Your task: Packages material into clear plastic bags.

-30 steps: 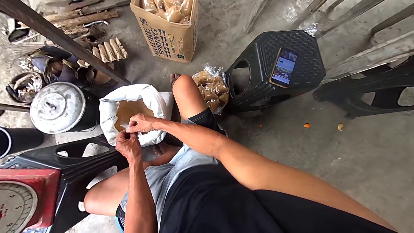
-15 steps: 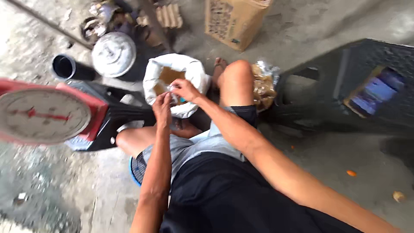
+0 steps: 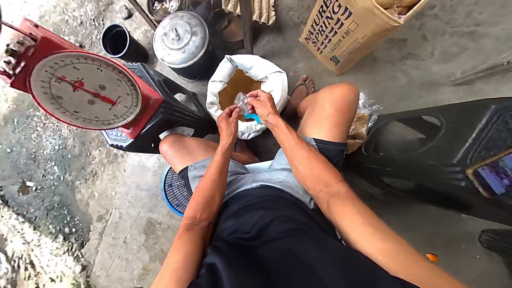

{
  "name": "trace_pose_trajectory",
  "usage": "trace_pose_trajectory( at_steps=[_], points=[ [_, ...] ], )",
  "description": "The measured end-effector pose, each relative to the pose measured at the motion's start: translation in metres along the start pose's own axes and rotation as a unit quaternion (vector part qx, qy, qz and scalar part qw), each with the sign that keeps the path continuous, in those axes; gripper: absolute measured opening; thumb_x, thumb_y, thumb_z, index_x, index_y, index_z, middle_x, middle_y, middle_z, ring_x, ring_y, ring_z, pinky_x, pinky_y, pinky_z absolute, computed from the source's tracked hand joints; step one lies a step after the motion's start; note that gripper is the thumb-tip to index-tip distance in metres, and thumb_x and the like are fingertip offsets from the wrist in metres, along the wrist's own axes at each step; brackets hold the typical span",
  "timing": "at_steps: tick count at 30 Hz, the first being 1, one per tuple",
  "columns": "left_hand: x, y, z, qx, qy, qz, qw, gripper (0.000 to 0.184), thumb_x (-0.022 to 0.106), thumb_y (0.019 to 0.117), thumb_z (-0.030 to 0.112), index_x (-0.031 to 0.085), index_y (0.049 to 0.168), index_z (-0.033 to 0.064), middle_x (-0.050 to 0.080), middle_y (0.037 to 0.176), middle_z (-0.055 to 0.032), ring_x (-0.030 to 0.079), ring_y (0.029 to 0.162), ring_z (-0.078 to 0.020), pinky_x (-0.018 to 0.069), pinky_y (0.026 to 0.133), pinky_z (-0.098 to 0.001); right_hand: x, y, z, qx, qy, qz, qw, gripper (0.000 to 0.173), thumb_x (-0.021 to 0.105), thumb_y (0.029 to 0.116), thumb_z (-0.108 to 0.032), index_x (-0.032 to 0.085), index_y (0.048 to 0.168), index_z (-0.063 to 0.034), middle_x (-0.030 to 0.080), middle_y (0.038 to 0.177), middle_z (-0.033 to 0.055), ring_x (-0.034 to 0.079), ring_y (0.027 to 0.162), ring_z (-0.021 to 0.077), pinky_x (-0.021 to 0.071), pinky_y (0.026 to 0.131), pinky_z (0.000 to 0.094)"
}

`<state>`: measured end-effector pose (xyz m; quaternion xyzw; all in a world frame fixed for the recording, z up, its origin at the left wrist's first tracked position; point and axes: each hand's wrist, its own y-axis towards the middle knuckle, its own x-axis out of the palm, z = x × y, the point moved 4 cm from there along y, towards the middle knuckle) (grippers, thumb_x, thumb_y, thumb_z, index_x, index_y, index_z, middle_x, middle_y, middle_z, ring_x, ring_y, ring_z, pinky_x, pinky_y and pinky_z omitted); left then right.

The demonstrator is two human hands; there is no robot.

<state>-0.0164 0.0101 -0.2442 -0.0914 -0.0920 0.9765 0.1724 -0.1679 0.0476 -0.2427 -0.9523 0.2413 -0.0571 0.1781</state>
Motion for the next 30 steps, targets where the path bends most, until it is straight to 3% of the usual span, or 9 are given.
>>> trace_pose_trajectory(
  at_steps=[2,6,10,13,16,18,21,25,30],
  points=[
    [-0.002,-0.002,-0.018,-0.021,0.037,0.002,0.999,0.022,0.066,0.1004,0.016,0.072,0.115,0.0016,0.073,0.1,-0.0098,0.068,0.084,-0.0153,0.057,0.077,-0.0351,0.001,0.0,0.001,0.05,0.091,0.002,0.995,0.03,0.061,0.0991,-0.003,0.053,0.128,0.001,0.069,0.091,0.0099,0.062,0.06,0.0119,0.0545,0.055,0.0259],
    [-0.008,0.002,-0.027,-0.097,-0.029,0.051,0.994,0.021,0.062,0.1032,0.015,0.068,0.118,0.0006,0.07,0.098,-0.0126,0.068,0.073,-0.0183,0.0602,0.064,-0.034,0.01,-0.008,0.003,0.103,0.086,-0.069,0.989,0.043,0.056,0.0985,-0.002,0.044,0.139,-0.0038,0.06,0.085,0.0077,0.054,0.055,0.0114,0.0493,0.049,0.025],
    [-0.012,0.01,-0.012,-0.207,-0.21,0.122,0.948,0.012,0.055,0.1037,0.007,0.06,0.111,-0.0006,0.067,0.085,-0.0098,0.064,0.062,-0.0145,0.0566,0.056,-0.028,0.019,-0.011,0.001,-0.004,-0.028,-0.188,0.982,0.029,0.064,0.0986,-0.008,0.053,0.124,-0.0004,0.057,0.077,0.0062,0.053,0.055,0.0125,0.05,0.052,0.0296],
    [-0.012,0.014,0.005,-0.226,-0.29,0.126,0.921,0.007,0.049,0.1026,0.005,0.056,0.102,0.0019,0.062,0.078,-0.007,0.061,0.06,-0.0118,0.0547,0.055,-0.0249,0.022,-0.009,0.001,-0.039,-0.143,-0.192,0.97,0.016,0.059,0.0975,-0.005,0.07,0.107,-0.0009,0.067,0.087,0.0107,0.056,0.061,0.0149,0.0499,0.056,0.0335],
    [-0.008,0.014,0.007,-0.204,-0.361,0.084,0.906,0.014,0.049,0.1034,0.008,0.056,0.092,0.0071,0.057,0.074,-0.0024,0.052,0.055,-0.0094,0.0491,0.051,-0.0224,0.023,-0.006,0.003,-0.012,-0.156,-0.116,0.981,0.023,0.057,0.1032,-0.013,0.074,0.118,-0.0082,0.072,0.103,0.0113,0.063,0.068,0.0169,0.0544,0.06,0.0366],
    [-0.003,0.01,0.008,-0.197,-0.38,0.037,0.903,0.019,0.047,0.1047,0.015,0.056,0.088,0.0121,0.054,0.07,0.0013,0.048,0.051,-0.0079,0.0444,0.047,-0.0213,0.022,-0.004,0.001,-0.026,-0.2,-0.073,0.977,0.029,0.055,0.1056,-0.019,0.073,0.126,-0.0121,0.073,0.115,0.0132,0.07,0.083,0.022,0.0591,0.072,0.043],
    [0.003,0.007,0.005,-0.178,-0.318,-0.036,0.93,0.014,0.051,0.1031,0.019,0.057,0.091,0.0151,0.052,0.069,0.0037,0.044,0.049,-0.0069,0.0416,0.045,-0.0216,0.018,-0.001,0.003,-0.074,-0.296,-0.01,0.952,0.031,0.059,0.1014,-0.02,0.074,0.128,-0.0151,0.07,0.117,0.0179,0.068,0.107,0.0309,0.0551,0.094,0.0496],
    [-0.001,0.014,-0.014,-0.151,-0.096,0.018,0.984,0.014,0.068,0.0909,0.005,0.056,0.097,0.0049,0.055,0.073,-0.0038,0.044,0.047,-0.0098,0.0416,0.042,-0.0247,0.021,-0.008,-0.002,-0.149,-0.363,0.022,0.919,0.036,0.058,0.0956,-0.006,0.074,0.127,-0.0104,0.066,0.115,0.0216,0.066,0.107,0.0332,0.056,0.093,0.0474],
    [-0.015,0.034,-0.015,-0.08,0.114,0.081,0.987,0.029,0.072,0.0875,0.009,0.062,0.114,-0.0009,0.066,0.093,-0.0155,0.064,0.073,-0.0243,0.0567,0.066,-0.0436,0.028,-0.014,-0.007,-0.139,-0.419,-0.044,0.896,0.043,0.055,0.0949,0.0,0.071,0.133,-0.0109,0.063,0.121,0.0237,0.065,0.109,0.0344,0.0559,0.095,0.0466]
  ],
)
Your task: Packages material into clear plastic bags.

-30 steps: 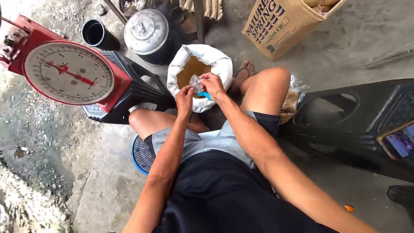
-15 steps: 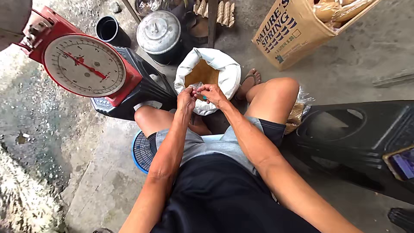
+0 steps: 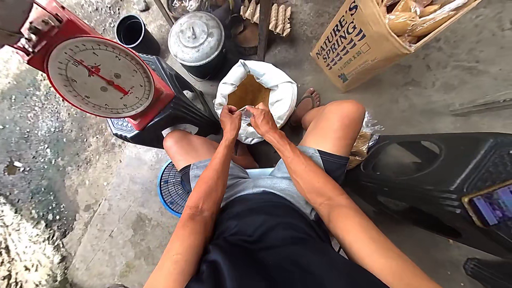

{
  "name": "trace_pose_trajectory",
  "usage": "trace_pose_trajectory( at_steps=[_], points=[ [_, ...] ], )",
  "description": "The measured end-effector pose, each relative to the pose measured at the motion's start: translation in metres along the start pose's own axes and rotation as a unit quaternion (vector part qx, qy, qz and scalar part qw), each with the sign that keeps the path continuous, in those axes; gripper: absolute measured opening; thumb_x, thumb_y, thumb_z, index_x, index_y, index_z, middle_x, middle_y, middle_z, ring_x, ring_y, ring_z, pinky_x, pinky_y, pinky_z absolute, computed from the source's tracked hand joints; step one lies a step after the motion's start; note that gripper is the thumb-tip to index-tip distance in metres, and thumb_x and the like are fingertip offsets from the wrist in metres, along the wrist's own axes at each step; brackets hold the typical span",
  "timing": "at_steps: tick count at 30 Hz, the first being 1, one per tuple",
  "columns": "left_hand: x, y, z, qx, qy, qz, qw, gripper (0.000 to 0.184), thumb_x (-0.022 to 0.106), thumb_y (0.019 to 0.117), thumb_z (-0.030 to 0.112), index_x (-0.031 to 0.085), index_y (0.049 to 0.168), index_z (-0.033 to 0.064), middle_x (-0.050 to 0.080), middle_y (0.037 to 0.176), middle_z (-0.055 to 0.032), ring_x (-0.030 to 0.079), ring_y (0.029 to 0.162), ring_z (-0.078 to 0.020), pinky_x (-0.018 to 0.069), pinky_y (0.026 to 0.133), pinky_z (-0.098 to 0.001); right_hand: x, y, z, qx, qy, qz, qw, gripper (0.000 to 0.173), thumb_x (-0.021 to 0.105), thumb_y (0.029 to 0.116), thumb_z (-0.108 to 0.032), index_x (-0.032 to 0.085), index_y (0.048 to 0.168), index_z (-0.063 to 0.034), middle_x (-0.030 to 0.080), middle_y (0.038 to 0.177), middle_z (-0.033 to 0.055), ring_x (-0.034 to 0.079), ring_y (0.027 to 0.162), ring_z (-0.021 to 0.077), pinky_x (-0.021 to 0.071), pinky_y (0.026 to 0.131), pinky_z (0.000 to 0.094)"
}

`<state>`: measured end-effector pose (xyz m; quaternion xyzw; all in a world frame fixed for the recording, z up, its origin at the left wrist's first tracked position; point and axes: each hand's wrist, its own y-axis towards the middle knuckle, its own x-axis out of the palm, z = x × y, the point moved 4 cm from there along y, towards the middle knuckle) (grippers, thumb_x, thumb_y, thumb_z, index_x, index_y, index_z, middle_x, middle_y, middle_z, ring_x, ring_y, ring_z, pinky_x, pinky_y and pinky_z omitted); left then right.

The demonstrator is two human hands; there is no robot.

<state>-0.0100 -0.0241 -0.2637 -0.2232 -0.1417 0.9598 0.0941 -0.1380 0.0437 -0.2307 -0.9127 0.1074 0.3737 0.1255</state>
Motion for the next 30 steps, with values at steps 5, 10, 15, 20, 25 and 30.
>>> trace_pose_trajectory(
  at_steps=[5,10,15,20,25,30],
  points=[
    [0.003,-0.015,0.016,0.121,0.071,-0.051,0.989,0.024,0.066,0.0918,0.005,0.062,0.114,-0.0015,0.067,0.093,-0.0131,0.066,0.08,-0.022,0.0572,0.074,-0.0413,-0.017,0.017,0.0,0.005,0.015,0.036,0.999,0.037,0.057,0.0938,0.0,0.076,0.124,-0.011,0.063,0.12,0.0234,0.065,0.108,0.0336,0.0553,0.094,0.0459],
    [0.001,-0.011,0.024,0.183,0.077,-0.066,0.978,0.02,0.061,0.0967,0.009,0.067,0.113,-0.0028,0.069,0.096,-0.016,0.067,0.09,-0.0259,0.0553,0.085,-0.0438,-0.016,0.018,-0.009,-0.047,0.003,0.034,0.998,0.046,0.057,0.0925,0.001,0.07,0.134,-0.0122,0.064,0.118,0.0228,0.066,0.106,0.0337,0.056,0.092,0.0448],
    [0.001,-0.007,0.039,0.21,0.077,-0.027,0.974,0.021,0.06,0.0999,0.014,0.067,0.11,-0.0032,0.07,0.095,-0.0156,0.069,0.088,-0.024,0.0566,0.085,-0.041,-0.022,0.032,-0.018,-0.058,0.056,0.025,0.996,0.038,0.058,0.0944,-0.003,0.072,0.129,-0.0082,0.067,0.112,0.022,0.067,0.099,0.0303,0.056,0.089,0.0423],
    [-0.019,0.039,0.054,0.177,0.049,-0.038,0.982,0.027,0.056,0.1046,0.02,0.07,0.114,-0.0009,0.073,0.099,-0.0135,0.071,0.087,-0.0205,0.0584,0.084,-0.0418,-0.034,0.055,-0.008,0.001,0.205,0.012,0.979,0.036,0.063,0.1014,-0.025,0.058,0.129,-0.0009,0.064,0.12,0.0179,0.07,0.079,0.0203,0.0627,0.069,0.0381],
    [-0.05,0.097,0.092,0.166,-0.004,-0.113,0.98,0.029,0.061,0.1028,0.025,0.069,0.117,0.0016,0.072,0.099,-0.0088,0.071,0.078,-0.016,0.0619,0.074,-0.0363,-0.004,0.048,0.026,0.038,-0.162,-0.139,0.976,0.032,0.059,0.1017,-0.023,0.064,0.117,0.0048,0.067,0.115,0.0276,0.067,0.106,0.0446,0.0546,0.089,0.0629],
    [-0.071,0.117,0.1,0.263,-0.146,-0.05,0.953,0.019,0.061,0.1038,0.019,0.068,0.11,0.0025,0.07,0.088,-0.0003,0.066,0.067,-0.0092,0.0585,0.06,-0.0275,0.034,0.042,0.036,0.151,-0.313,-0.283,0.894,0.024,0.057,0.0995,-0.015,0.069,0.107,0.0046,0.069,0.111,0.0283,0.067,0.108,0.0476,0.0521,0.084,0.0666]
  ],
)
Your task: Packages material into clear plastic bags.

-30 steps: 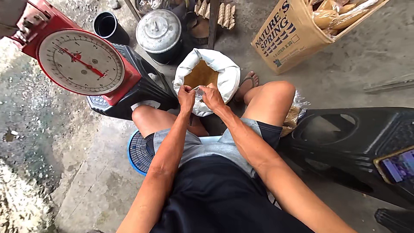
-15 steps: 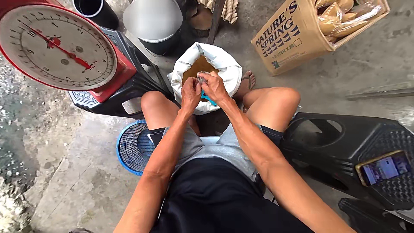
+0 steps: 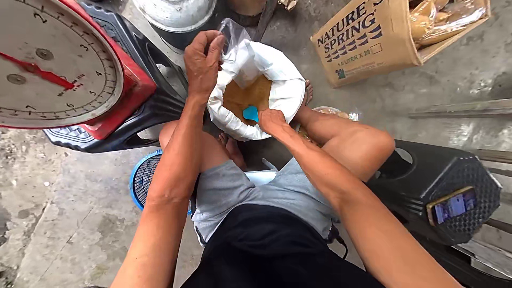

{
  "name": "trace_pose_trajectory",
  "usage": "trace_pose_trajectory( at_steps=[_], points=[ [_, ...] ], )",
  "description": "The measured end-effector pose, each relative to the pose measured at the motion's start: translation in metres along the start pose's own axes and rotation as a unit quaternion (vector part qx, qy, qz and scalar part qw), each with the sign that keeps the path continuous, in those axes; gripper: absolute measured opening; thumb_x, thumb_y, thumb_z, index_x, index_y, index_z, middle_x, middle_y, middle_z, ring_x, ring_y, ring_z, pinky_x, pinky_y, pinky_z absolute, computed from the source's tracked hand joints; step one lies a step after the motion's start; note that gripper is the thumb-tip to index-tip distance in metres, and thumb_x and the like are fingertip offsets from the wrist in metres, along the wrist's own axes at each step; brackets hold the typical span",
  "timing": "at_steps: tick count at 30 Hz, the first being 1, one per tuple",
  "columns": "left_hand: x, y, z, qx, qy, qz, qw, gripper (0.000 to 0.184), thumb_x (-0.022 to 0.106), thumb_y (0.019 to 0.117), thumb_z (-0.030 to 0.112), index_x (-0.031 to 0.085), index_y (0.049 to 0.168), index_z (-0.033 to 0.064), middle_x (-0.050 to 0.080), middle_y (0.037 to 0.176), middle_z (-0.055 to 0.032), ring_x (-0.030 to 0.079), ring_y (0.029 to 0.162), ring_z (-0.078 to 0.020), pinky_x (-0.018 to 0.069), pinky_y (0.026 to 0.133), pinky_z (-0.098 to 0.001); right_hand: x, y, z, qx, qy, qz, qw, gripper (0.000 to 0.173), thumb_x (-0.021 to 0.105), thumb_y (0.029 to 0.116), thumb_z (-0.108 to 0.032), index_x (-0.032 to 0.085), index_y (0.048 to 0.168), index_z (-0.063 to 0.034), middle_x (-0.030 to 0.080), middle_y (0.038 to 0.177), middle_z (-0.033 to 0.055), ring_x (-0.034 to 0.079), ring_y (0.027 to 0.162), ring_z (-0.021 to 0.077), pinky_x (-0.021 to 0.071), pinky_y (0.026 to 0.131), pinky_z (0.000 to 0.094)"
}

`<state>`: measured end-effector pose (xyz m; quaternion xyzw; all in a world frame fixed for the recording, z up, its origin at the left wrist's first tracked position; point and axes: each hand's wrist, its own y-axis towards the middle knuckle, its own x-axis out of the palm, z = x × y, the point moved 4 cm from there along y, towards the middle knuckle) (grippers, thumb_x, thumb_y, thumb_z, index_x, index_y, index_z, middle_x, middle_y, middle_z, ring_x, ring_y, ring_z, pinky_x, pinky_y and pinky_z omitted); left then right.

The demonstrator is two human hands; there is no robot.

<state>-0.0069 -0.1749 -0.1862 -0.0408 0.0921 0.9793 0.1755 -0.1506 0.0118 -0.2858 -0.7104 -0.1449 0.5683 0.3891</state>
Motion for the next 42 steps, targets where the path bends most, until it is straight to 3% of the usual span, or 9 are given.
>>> trace_pose_trajectory(
  at_steps=[4,9,12,15,19,25,32,39,42],
  points=[
    [-0.006,-0.005,-0.008,0.0,-0.085,0.068,0.994,0.017,0.059,0.105,0.016,0.068,0.106,0.0021,0.066,0.077,0.0005,0.064,0.062,-0.012,0.0582,0.056,-0.0295,-0.001,0.005,-0.014,0.015,-0.018,-0.057,0.998,0.023,0.054,0.1009,-0.011,0.071,0.107,0.0033,0.069,0.115,0.0263,0.066,0.112,0.0448,0.0516,0.087,0.0651],
    [0.003,0.0,0.0,0.017,-0.082,0.038,0.996,0.015,0.06,0.1045,0.015,0.069,0.106,0.0021,0.067,0.078,0.0016,0.064,0.062,-0.01,0.0571,0.055,-0.0273,-0.003,0.018,-0.02,0.027,-0.024,-0.054,0.998,0.024,0.058,0.0995,-0.011,0.07,0.112,0.0054,0.064,0.124,0.0287,0.058,0.124,0.0469,0.0496,0.092,0.065],
    [0.006,0.004,0.002,0.009,-0.075,0.009,0.997,0.015,0.06,0.104,0.014,0.07,0.105,0.0026,0.067,0.078,0.0018,0.064,0.062,-0.0097,0.0567,0.055,-0.027,-0.011,0.028,-0.021,0.028,-0.007,-0.038,0.999,0.026,0.059,0.0985,-0.008,0.064,0.12,0.0064,0.065,0.124,0.0286,0.061,0.12,0.0462,0.0477,0.094,0.0659],
    [0.008,0.006,0.002,-0.013,-0.067,-0.01,0.998,0.015,0.061,0.1036,0.015,0.071,0.104,0.0035,0.068,0.078,0.0026,0.064,0.062,-0.0094,0.0567,0.054,-0.0268,-0.024,0.04,-0.02,0.021,0.005,-0.01,1.0,0.023,0.057,0.0991,-0.007,0.068,0.115,0.0053,0.067,0.12,0.0279,0.064,0.115,0.0464,0.0491,0.092,0.0666],
    [0.01,0.011,0.003,-0.022,-0.04,-0.046,0.998,0.017,0.059,0.1051,0.017,0.071,0.103,0.0049,0.067,0.076,0.0038,0.066,0.062,-0.0087,0.0586,0.056,-0.0265,-0.039,0.065,-0.011,-0.002,0.01,0.078,0.997,0.033,0.05,0.1038,-0.01,0.062,0.132,0.0049,0.061,0.13,0.0319,0.056,0.126,0.0485,0.0428,0.103,0.0637],
    [0.019,0.014,0.008,-0.028,-0.017,-0.091,0.995,0.019,0.056,0.1059,0.017,0.071,0.106,0.0051,0.068,0.079,0.005,0.066,0.064,-0.0064,0.0585,0.057,-0.0246,-0.015,0.096,-0.006,-0.046,0.061,0.109,0.991,0.031,0.047,0.1046,-0.01,0.069,0.126,-0.0023,0.065,0.127,0.0282,0.057,0.125,0.0457,0.0352,0.109,0.0638],
    [0.03,0.018,0.008,-0.03,-0.025,-0.113,0.993,0.015,0.065,0.101,0.014,0.067,0.111,0.0025,0.07,0.09,0.0009,0.066,0.067,-0.0081,0.0571,0.054,-0.0239,0.016,0.105,-0.009,-0.102,0.136,-0.033,0.985,0.035,0.062,0.0974,-0.01,0.066,0.132,-0.0083,0.066,0.13,0.0209,0.059,0.126,0.0403,0.041,0.102,0.0657],
    [0.034,0.016,0.012,-0.01,0.001,-0.152,0.988,0.017,0.058,0.106,0.018,0.07,0.107,0.0056,0.068,0.083,0.0045,0.065,0.065,-0.0053,0.0577,0.056,-0.0229,0.042,0.121,-0.021,-0.131,0.271,-0.027,0.953,0.028,0.051,0.1025,-0.01,0.068,0.124,-0.0032,0.069,0.117,0.0226,0.066,0.113,0.0403,0.0509,0.097,0.0623],
    [0.036,0.015,0.01,-0.011,0.035,-0.181,0.983,0.018,0.058,0.1056,0.02,0.07,0.107,0.006,0.068,0.084,0.0041,0.065,0.066,-0.0042,0.0563,0.056,-0.0215,0.046,0.121,-0.021,-0.134,0.276,-0.025,0.951,0.031,0.051,0.1027,-0.01,0.068,0.128,-0.003,0.068,0.122,0.0226,0.064,0.118,0.0397,0.0498,0.101,0.0608]
  ],
)
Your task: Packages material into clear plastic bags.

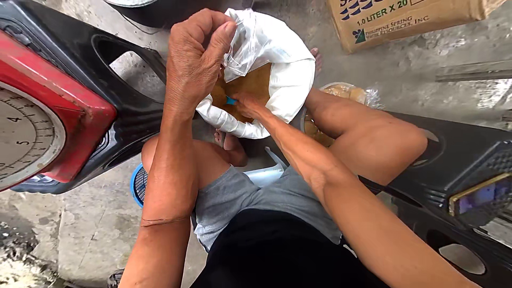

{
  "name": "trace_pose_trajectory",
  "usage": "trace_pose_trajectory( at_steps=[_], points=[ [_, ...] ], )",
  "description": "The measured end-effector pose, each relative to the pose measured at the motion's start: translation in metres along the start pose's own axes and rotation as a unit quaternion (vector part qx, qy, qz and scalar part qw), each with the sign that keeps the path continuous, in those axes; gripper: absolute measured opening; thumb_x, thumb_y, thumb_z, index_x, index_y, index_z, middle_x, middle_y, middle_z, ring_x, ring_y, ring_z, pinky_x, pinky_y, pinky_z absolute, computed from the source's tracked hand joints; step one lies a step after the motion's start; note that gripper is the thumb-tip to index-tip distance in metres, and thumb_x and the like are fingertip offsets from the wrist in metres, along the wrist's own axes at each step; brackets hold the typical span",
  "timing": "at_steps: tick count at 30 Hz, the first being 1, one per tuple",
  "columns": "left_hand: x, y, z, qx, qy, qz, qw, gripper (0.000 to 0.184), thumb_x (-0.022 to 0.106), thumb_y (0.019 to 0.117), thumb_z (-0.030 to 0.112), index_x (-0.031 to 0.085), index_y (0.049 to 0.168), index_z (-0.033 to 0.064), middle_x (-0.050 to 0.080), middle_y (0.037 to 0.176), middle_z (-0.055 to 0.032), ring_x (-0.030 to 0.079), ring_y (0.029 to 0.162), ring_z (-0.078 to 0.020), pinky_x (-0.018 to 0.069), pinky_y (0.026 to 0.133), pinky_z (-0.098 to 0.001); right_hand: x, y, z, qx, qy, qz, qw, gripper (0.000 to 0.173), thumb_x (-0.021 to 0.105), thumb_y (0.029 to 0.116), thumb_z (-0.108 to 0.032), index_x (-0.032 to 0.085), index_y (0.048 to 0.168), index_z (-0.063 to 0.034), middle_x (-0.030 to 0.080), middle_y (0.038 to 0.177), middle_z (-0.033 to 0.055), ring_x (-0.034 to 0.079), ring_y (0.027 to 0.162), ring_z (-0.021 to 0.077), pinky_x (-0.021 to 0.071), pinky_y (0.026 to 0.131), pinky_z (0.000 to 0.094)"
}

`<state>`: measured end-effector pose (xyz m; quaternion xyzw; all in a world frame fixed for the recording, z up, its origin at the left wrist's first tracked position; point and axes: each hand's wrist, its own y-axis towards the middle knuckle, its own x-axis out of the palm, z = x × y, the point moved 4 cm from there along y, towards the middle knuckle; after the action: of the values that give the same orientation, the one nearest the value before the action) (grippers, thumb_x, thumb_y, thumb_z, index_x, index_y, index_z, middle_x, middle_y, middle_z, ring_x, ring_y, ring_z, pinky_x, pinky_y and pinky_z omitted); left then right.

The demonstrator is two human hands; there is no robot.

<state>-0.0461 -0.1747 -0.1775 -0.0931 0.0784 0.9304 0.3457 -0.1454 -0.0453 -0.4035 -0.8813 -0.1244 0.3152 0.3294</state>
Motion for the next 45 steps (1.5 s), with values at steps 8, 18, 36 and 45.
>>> trace_pose_trajectory(
  at_steps=[8,18,36,45],
  points=[
    [-0.006,-0.006,0.001,-0.015,0.007,-0.001,1.0,0.015,0.061,0.1039,0.019,0.067,0.11,0.0066,0.069,0.086,0.0037,0.066,0.067,-0.0052,0.0569,0.057,-0.0218,-0.039,-0.059,-0.02,0.032,-0.022,0.017,0.999,0.029,0.051,0.1021,-0.01,0.069,0.124,-0.003,0.07,0.116,0.0231,0.066,0.112,0.0402,0.0513,0.095,0.0619],
    [-0.008,-0.032,0.018,-0.042,0.012,0.02,0.999,0.017,0.059,0.1049,0.02,0.066,0.108,0.0048,0.069,0.085,0.0004,0.066,0.066,-0.0086,0.0586,0.06,-0.0256,-0.069,-0.169,-0.009,0.041,0.023,0.089,0.995,0.033,0.049,0.1054,-0.012,0.068,0.132,-0.0067,0.07,0.115,0.0219,0.068,0.106,0.0373,0.0519,0.093,0.0594],
    [0.045,-0.069,-0.072,-0.167,0.037,0.057,0.984,0.02,0.064,0.1013,0.02,0.073,0.11,0.0036,0.072,0.091,-0.0072,0.068,0.075,-0.0138,0.0595,0.071,-0.0347,-0.078,-0.236,0.02,0.046,0.098,0.161,0.981,0.035,0.047,0.1076,-0.016,0.066,0.136,-0.0088,0.07,0.107,0.0172,0.067,0.09,0.029,0.0541,0.084,0.051],
    [0.07,-0.067,-0.08,-0.151,0.061,0.017,0.987,0.017,0.066,0.0999,0.019,0.073,0.106,0.005,0.072,0.091,-0.0053,0.066,0.078,-0.0102,0.0558,0.076,-0.0319,-0.092,-0.252,0.003,0.019,0.114,0.167,0.979,0.033,0.049,0.1083,-0.014,0.065,0.136,-0.0068,0.071,0.103,0.0144,0.066,0.085,0.0216,0.055,0.082,0.0419]
  ],
)
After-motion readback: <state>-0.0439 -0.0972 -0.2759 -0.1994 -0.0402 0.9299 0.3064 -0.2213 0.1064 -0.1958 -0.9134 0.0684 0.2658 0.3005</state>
